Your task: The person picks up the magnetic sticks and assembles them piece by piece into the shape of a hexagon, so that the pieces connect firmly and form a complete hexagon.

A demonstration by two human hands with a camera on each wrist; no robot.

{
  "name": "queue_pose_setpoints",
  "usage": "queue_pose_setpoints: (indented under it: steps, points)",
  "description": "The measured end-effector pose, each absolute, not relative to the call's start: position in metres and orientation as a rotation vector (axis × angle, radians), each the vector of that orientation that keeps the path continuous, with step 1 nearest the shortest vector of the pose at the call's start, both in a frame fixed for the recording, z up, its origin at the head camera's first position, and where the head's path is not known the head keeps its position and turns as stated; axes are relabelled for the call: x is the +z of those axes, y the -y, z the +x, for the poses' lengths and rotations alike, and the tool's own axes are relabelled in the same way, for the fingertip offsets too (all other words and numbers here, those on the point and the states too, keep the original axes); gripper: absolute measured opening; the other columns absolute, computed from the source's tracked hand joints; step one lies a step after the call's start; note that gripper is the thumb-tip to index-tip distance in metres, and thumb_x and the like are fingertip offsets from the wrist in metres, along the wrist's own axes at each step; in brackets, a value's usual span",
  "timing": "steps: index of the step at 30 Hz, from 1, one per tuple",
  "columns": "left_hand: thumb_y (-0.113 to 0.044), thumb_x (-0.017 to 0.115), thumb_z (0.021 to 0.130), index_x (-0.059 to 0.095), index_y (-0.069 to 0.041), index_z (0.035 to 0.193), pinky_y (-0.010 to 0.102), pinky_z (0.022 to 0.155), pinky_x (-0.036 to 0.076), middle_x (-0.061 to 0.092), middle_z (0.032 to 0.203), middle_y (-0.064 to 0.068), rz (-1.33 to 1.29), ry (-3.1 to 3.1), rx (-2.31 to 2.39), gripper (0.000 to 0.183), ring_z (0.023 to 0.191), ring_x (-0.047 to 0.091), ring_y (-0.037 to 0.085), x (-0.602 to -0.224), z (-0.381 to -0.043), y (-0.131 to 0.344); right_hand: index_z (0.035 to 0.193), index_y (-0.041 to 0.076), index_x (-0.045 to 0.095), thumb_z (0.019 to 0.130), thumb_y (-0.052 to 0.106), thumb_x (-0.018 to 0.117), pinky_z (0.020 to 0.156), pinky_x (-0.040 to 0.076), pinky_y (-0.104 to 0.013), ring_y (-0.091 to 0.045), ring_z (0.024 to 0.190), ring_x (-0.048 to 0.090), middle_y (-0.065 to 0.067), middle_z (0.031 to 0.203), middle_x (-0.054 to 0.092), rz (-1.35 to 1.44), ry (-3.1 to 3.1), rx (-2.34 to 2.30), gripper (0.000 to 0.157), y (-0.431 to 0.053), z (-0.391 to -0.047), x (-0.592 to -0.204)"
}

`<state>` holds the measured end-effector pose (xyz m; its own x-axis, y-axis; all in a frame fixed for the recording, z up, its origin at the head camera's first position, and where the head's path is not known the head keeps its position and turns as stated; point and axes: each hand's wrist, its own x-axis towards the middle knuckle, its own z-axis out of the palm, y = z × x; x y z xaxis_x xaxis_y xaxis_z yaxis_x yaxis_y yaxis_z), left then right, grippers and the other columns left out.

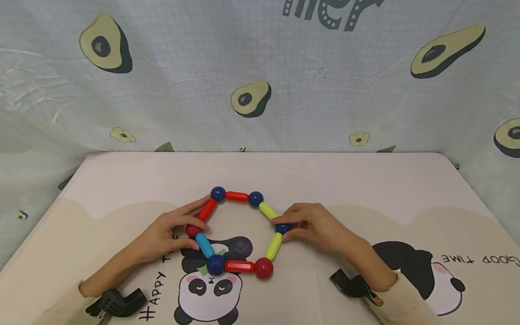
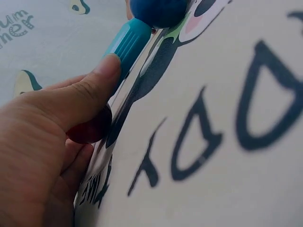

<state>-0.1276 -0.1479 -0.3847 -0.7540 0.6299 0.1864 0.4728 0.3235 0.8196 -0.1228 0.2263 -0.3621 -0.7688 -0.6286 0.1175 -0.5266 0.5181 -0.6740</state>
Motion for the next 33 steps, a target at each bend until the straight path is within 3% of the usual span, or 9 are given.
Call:
queue_pose_setpoints:
  steps: [4, 7, 12, 15, 22, 33]
  points:
    - [-0.013, 0.081, 0.075, 0.072, -0.017, 0.108, 0.046, 0.107, 0.030, 0.032, 0.152, 0.005, 1.057, -2.424, 1.417, 0.034, 0.138, 0.030, 0.029, -0.386, -0.128, 0.147, 0.119, 0.023, 0.070, 0.075, 0.020, 0.080, 0.075, 0.052, -0.025, -0.008, 0.091, 0.059, 0.011, 0.103, 0.064, -0.981, -2.619, -1.060, 0.045, -0.225, -0.122, -0.361]
    - [-0.013, 0.082, 0.075, 0.072, -0.017, 0.106, 0.043, 0.104, 0.037, 0.038, 0.141, 0.008, 1.101, -2.455, 1.425, 0.033, 0.129, 0.041, 0.031, -0.387, -0.127, 0.146, 0.122, 0.023, 0.068, 0.077, 0.019, 0.079, 0.076, 0.051, -0.026, -0.009, 0.095, 0.058, 0.010, 0.107, 0.063, -0.974, -2.616, -1.033, 0.046, -0.225, -0.122, -0.359]
    - [-0.015, 0.084, 0.072, 0.073, -0.019, 0.103, 0.031, 0.085, 0.044, 0.043, 0.114, 0.002, 1.122, -2.534, 1.406, 0.032, 0.105, 0.045, 0.022, -0.388, -0.126, 0.145, 0.128, 0.023, 0.063, 0.082, 0.017, 0.076, 0.079, 0.051, -0.026, -0.009, 0.099, 0.057, 0.007, 0.114, 0.061, -0.941, -2.609, -0.937, 0.049, -0.226, -0.122, -0.355]
    - [-0.016, 0.084, 0.072, 0.073, -0.020, 0.102, 0.028, 0.079, 0.044, 0.045, 0.107, -0.001, 1.126, -2.541, 1.394, 0.032, 0.101, 0.044, 0.019, -0.388, -0.126, 0.145, 0.129, 0.022, 0.062, 0.083, 0.016, 0.075, 0.080, 0.051, -0.027, -0.009, 0.099, 0.057, 0.007, 0.114, 0.062, -0.938, -2.607, -0.920, 0.049, -0.226, -0.122, -0.353]
    - [-0.016, 0.084, 0.072, 0.073, -0.020, 0.103, 0.027, 0.076, 0.045, 0.046, 0.105, -0.003, 1.138, -2.520, 1.383, 0.034, 0.099, 0.045, 0.017, -0.387, -0.128, 0.145, 0.127, 0.021, 0.064, 0.081, 0.016, 0.076, 0.077, 0.051, -0.026, -0.009, 0.098, 0.058, 0.008, 0.112, 0.063, -0.972, -2.591, -0.960, 0.048, -0.221, -0.120, -0.354]
    - [-0.024, 0.086, 0.068, 0.071, -0.025, 0.106, 0.030, 0.084, 0.046, 0.041, 0.109, -0.003, 1.072, -2.517, 1.267, 0.042, 0.106, 0.041, 0.018, -0.383, -0.124, 0.143, 0.123, 0.019, 0.067, 0.083, 0.023, 0.074, 0.072, 0.050, -0.025, -0.011, 0.094, 0.057, 0.007, 0.109, 0.064, -1.030, -2.560, -1.034, 0.041, -0.213, -0.116, -0.357]
